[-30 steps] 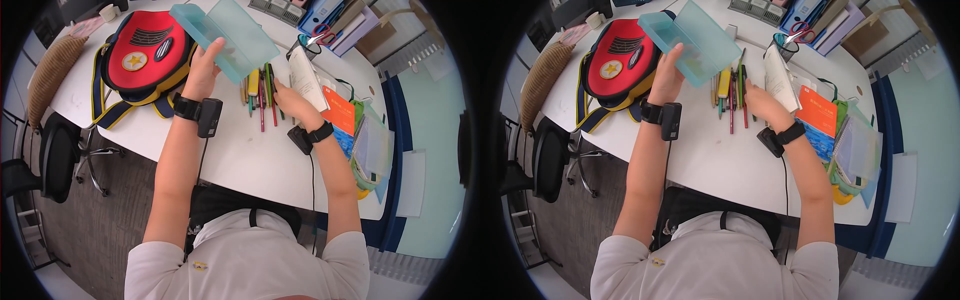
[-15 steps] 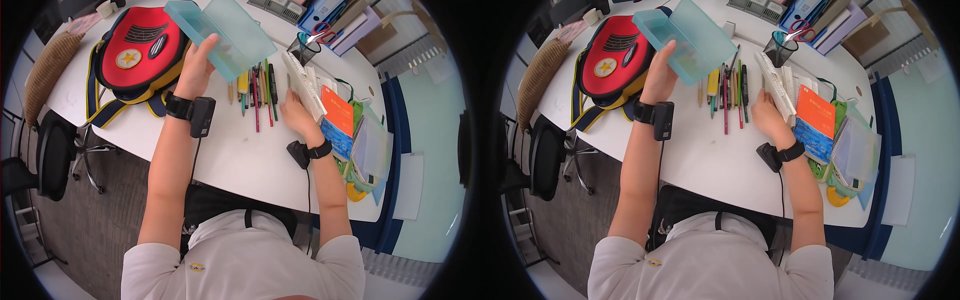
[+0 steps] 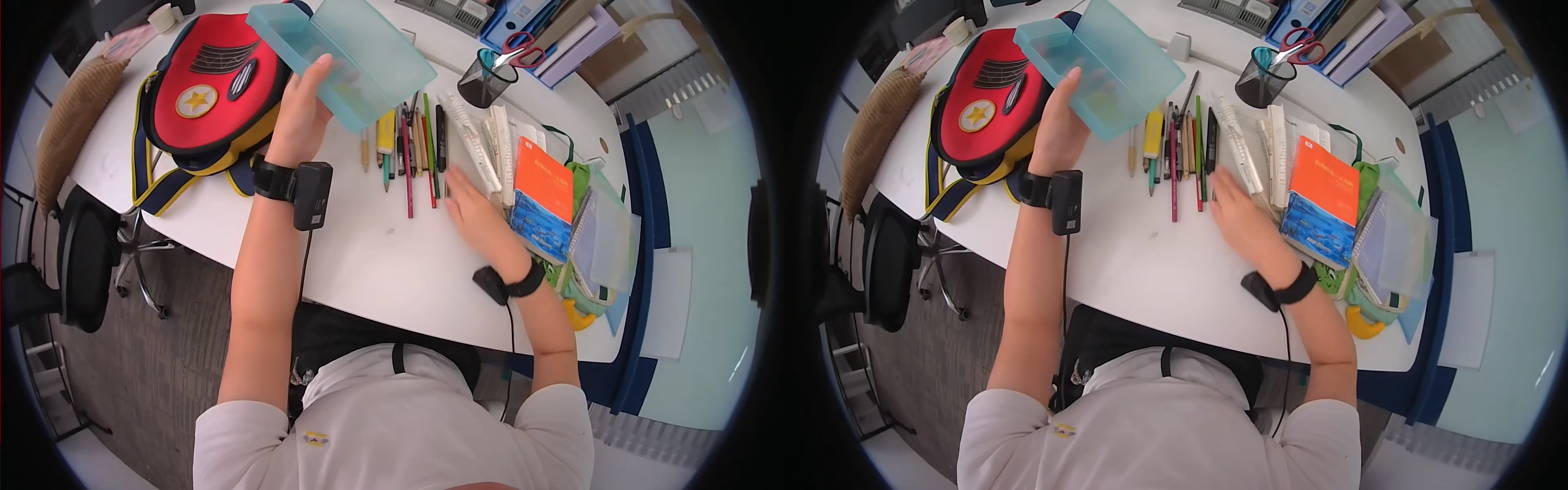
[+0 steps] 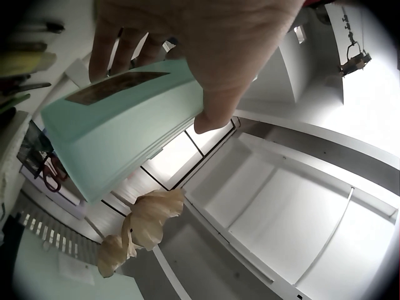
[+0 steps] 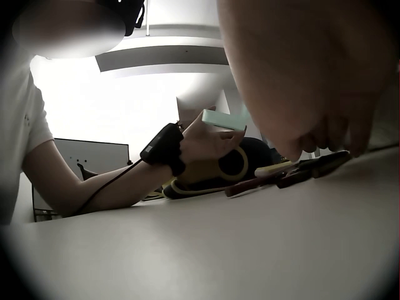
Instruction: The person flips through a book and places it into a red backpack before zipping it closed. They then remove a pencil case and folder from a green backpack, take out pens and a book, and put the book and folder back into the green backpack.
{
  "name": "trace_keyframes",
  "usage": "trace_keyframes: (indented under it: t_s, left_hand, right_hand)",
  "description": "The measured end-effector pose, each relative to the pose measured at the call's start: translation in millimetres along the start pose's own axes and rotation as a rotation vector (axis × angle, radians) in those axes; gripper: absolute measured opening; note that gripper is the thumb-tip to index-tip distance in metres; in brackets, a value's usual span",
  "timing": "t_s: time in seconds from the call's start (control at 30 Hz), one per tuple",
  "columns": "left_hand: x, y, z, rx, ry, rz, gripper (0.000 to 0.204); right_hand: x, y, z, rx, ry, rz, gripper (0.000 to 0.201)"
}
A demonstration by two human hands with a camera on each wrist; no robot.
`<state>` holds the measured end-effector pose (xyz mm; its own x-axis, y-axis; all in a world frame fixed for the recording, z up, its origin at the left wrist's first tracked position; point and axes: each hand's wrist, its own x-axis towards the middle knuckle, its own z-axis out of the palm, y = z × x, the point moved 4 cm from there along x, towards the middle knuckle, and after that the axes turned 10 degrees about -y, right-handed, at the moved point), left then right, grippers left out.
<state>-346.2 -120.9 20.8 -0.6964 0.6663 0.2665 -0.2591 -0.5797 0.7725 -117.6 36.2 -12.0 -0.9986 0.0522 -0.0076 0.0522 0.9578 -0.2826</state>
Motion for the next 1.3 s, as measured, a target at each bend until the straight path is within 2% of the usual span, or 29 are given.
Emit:
trace_keyframes:
  t_s: [0.03, 0.13, 0.33, 0.43, 0.53, 0.63, 0.73, 0.83, 0.93, 1.03, 1.13, 1.2, 1.23, 1.3]
  left_hand:
    - [-0.3, -0.1, 0.7, 0.0, -0.003, 0.001, 0.043]
    - [-1.8, 0.3, 4.5, 0.035, -0.023, -0.001, 0.043]
    - [-3.8, 1.5, 8.4, 0.049, -0.002, -0.01, 0.043]
    - [-3.6, 1.6, 6.0, 0.037, -0.005, -0.008, 0.043]
    - [-3.8, 2.0, 6.3, 0.014, -0.003, -0.009, 0.042]
    - [-3.1, 0.1, 4.8, 0.002, -0.008, -0.008, 0.042]
    - [-3.6, 0.6, 5.3, 0.012, -0.015, -0.003, 0.041]
    - [-4.4, 3.1, 6.1, 0.012, 0.007, -0.012, 0.041]
    - [-4.9, 4.9, 3.4, -0.016, 0.003, 0.0, 0.041]
    - [-3.4, 5.3, -3.4, -0.045, 0.031, 0.001, 0.041]
    - [-2.5, 7.0, -4.2, -0.073, 0.021, 0.023, 0.041]
    - [-1.8, 6.6, -4.5, -0.069, 0.013, 0.024, 0.041]
    - [-1.7, 5.9, -4.1, -0.069, 0.008, 0.023, 0.041]
    - [-2.2, 6.5, -1.8, -0.055, -0.005, 0.034, 0.041]
  right_hand:
    - [-5.2, -8.2, -4.8, 0.048, -0.069, -0.026, 0.045]
    - [-15.5, -29.7, -20.4, -0.466, 0.102, -0.33, 0.042]
    - [-10.1, -33.1, -39.8, -0.767, 0.442, -0.404, 0.053]
    - [-1.9, -29.9, -60.8, -0.497, 0.45, -0.203, 0.057]
    - [6.7, -14.3, -42.6, -0.247, 0.256, -0.102, 0.059]
    - [5.9, -9.7, -27.6, -0.254, -0.067, 0.032, 0.058]
    - [6.2, -16.8, -26.8, -0.525, 0.068, 0.026, 0.057]
    - [11.4, -19.2, -29.5, -0.532, 0.011, 0.089, 0.057]
    - [17.5, -10.0, -17.2, -0.556, -0.065, 0.102, 0.06]
    - [23.0, -9.7, -10.3, -0.7, -0.039, 0.064, 0.057]
    - [41.6, -14.8, -30.8, -0.516, -0.13, -0.048, 0.047]
    - [64.3, -29.6, -46.3, -0.224, -0.126, -0.08, 0.039]
    - [76.3, -36.4, -47.7, -0.077, -0.124, -0.094, 0.036]
    - [98.4, -44.3, -31.2, 0.002, -0.085, -0.248, 0.03]
